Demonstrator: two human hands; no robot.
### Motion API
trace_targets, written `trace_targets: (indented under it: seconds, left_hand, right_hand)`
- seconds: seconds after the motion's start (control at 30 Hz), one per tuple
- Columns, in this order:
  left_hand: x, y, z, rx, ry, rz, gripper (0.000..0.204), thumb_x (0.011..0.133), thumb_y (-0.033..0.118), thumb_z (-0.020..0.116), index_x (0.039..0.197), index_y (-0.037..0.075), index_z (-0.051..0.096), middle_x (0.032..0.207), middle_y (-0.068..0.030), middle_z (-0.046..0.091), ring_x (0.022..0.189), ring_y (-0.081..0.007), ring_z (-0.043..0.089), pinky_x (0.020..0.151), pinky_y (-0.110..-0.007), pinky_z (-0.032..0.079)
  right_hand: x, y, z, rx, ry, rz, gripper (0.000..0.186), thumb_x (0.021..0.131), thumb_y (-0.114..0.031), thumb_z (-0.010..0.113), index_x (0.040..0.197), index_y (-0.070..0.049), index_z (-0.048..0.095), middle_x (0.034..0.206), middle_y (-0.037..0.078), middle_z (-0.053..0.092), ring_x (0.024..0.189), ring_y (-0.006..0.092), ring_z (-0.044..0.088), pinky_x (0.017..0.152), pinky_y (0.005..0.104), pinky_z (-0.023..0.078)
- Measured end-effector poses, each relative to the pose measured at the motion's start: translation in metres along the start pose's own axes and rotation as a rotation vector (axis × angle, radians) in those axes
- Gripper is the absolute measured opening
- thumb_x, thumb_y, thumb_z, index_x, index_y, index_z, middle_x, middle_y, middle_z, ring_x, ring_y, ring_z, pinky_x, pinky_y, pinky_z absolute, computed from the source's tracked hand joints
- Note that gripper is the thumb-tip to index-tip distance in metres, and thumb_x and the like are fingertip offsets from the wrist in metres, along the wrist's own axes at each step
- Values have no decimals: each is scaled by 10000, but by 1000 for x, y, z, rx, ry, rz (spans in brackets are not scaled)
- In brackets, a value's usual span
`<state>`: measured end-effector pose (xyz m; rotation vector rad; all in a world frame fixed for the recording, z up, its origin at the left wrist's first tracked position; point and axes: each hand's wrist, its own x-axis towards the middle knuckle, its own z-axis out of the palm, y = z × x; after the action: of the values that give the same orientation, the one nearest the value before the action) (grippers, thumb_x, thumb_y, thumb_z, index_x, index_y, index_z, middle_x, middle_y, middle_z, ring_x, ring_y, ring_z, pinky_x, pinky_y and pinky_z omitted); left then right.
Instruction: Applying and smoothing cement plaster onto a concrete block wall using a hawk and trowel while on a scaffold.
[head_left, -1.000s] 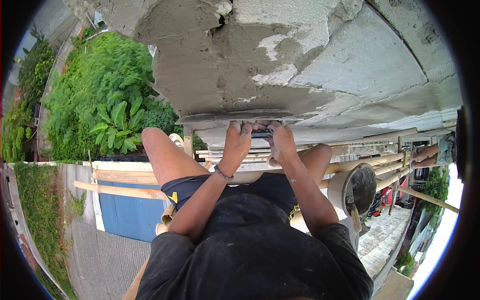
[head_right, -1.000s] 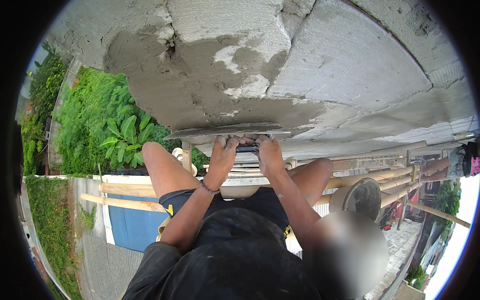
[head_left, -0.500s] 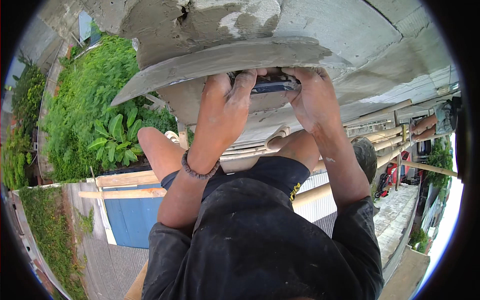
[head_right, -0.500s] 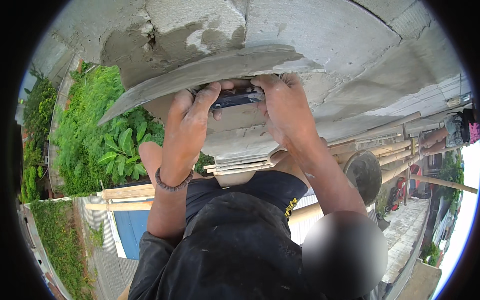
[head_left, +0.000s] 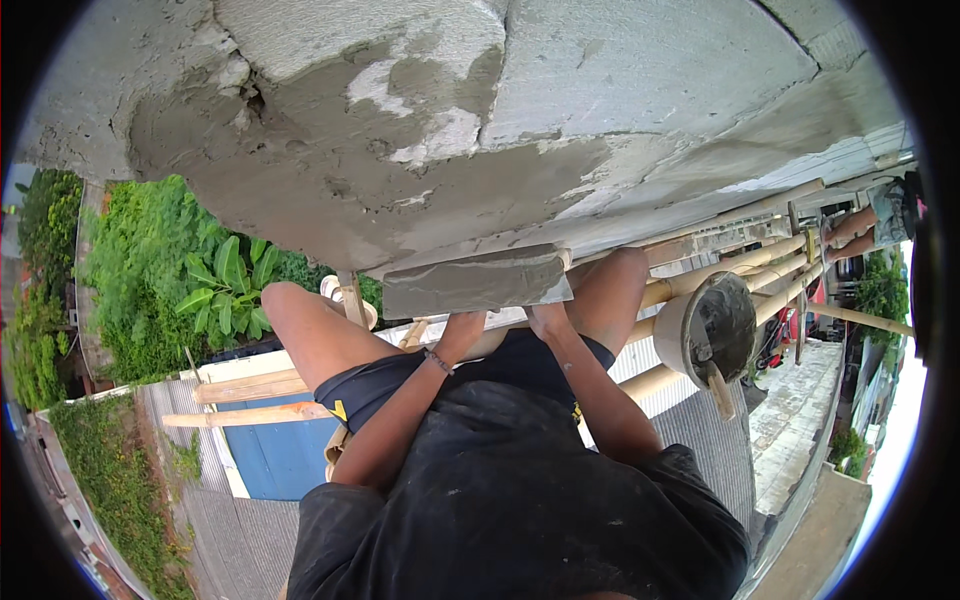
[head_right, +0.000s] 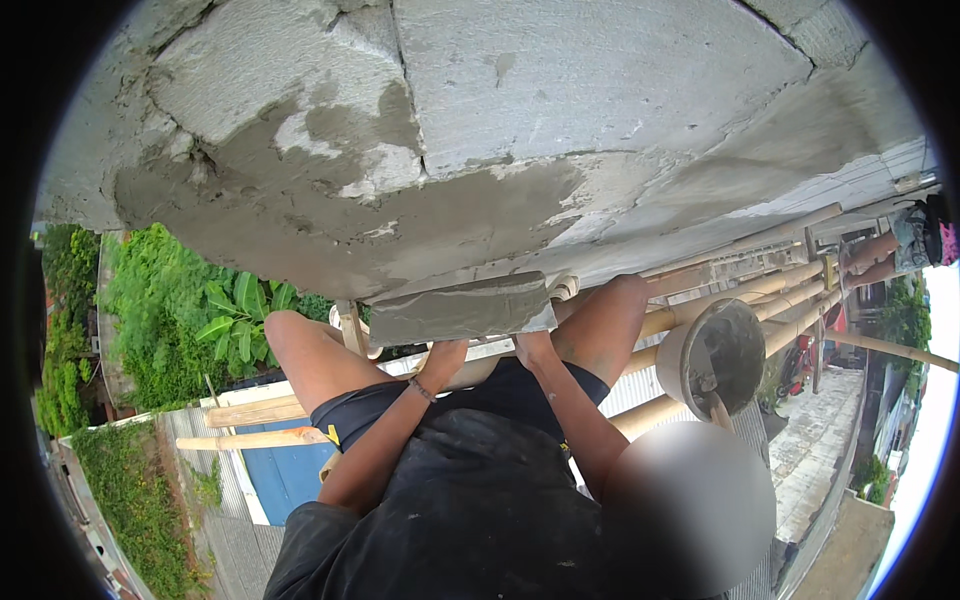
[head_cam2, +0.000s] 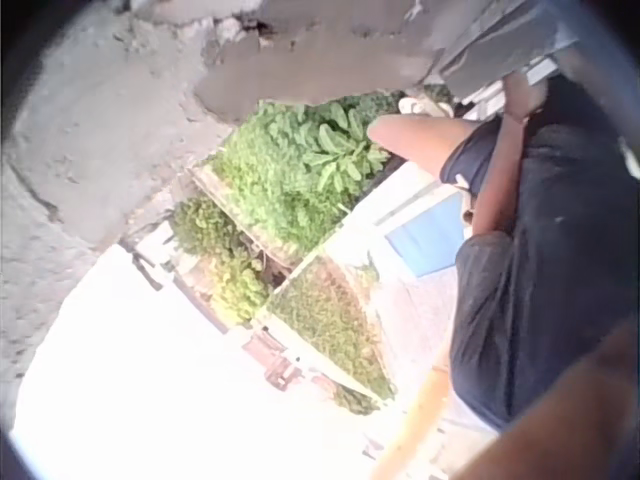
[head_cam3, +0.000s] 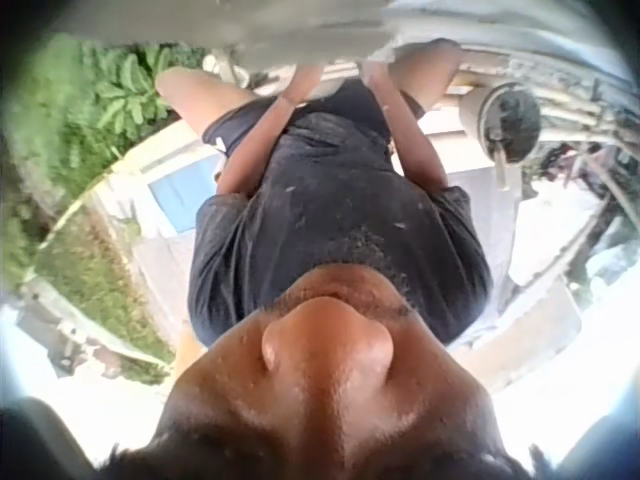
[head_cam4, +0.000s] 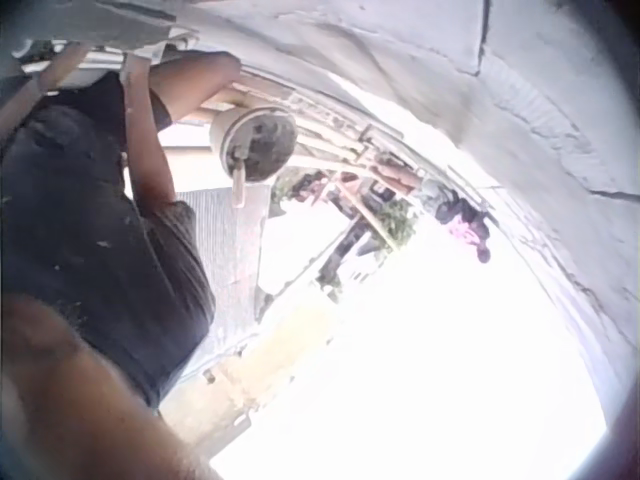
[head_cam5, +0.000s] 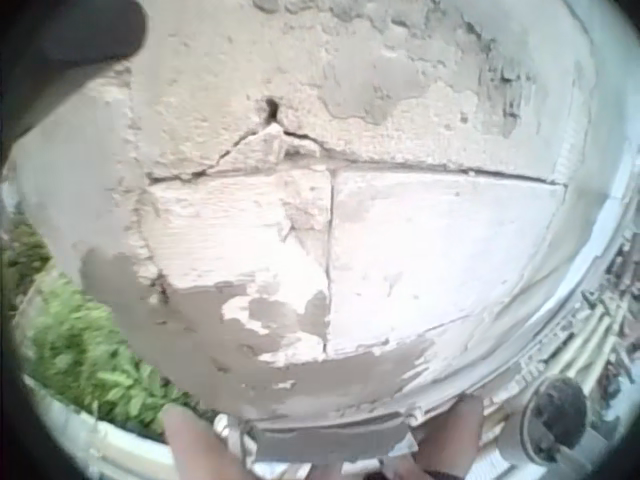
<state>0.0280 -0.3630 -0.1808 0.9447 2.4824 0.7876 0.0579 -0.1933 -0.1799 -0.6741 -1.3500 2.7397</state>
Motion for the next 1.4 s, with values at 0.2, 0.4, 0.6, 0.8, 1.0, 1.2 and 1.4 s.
trace_targets:
  seconds: [0.2,0.4,0.6,0.8,1.0,1.2,1.4]
  left_hand:
    - [58,-61,101,-284,189,55,359,846,122,426,1191,20,435,1238,-147,434,1100,-267,456,889,-367,408]
    - [87,-48,85,-958,-13,-158,352,890,91,354,1234,17,376,1306,-119,346,1177,-231,386,935,-341,420]
    - [92,-93,122,-517,54,-35,379,884,119,354,1252,30,364,1339,-116,314,1203,-262,352,975,-363,368]
    - [99,-65,95,-93,75,8,390,860,150,397,1236,46,401,1271,-181,400,1200,-328,338,998,-372,272]
    - [91,-58,88,-72,102,24,379,837,111,387,1210,52,427,1247,-181,425,1176,-320,371,999,-381,284]
    - [94,-30,66,-116,120,42,391,818,80,389,1205,47,435,1233,-169,446,1169,-305,384,997,-354,290]
    - [106,-20,66,-1106,216,-331,263,872,142,464,1106,25,487,1128,-93,521,964,-202,510,825,-310,413]
  right_hand:
    - [71,23,-50,-36,75,208,360,872,-339,476,1186,-171,428,1181,2,490,1072,176,469,876,393,403]
    - [105,48,-87,-68,196,333,321,881,-335,465,1156,-167,454,1124,17,532,1009,174,524,839,349,455]
    - [117,49,-73,-19,171,293,305,879,-328,472,1140,-171,463,1120,5,533,997,164,525,825,332,448]
    - [126,65,-95,24,199,209,423,866,-302,512,1242,-192,351,1205,18,455,1056,174,477,837,359,443]
    - [115,52,-82,45,240,112,403,884,-184,486,1254,-139,335,1244,38,412,1086,185,445,887,324,405]
    - [110,44,-87,102,196,-26,371,887,-152,473,1237,-105,359,1212,37,439,1066,183,455,868,308,409]
    - [113,28,-77,-95,260,21,297,901,-233,446,1157,-85,421,1077,61,523,962,176,519,809,323,442]
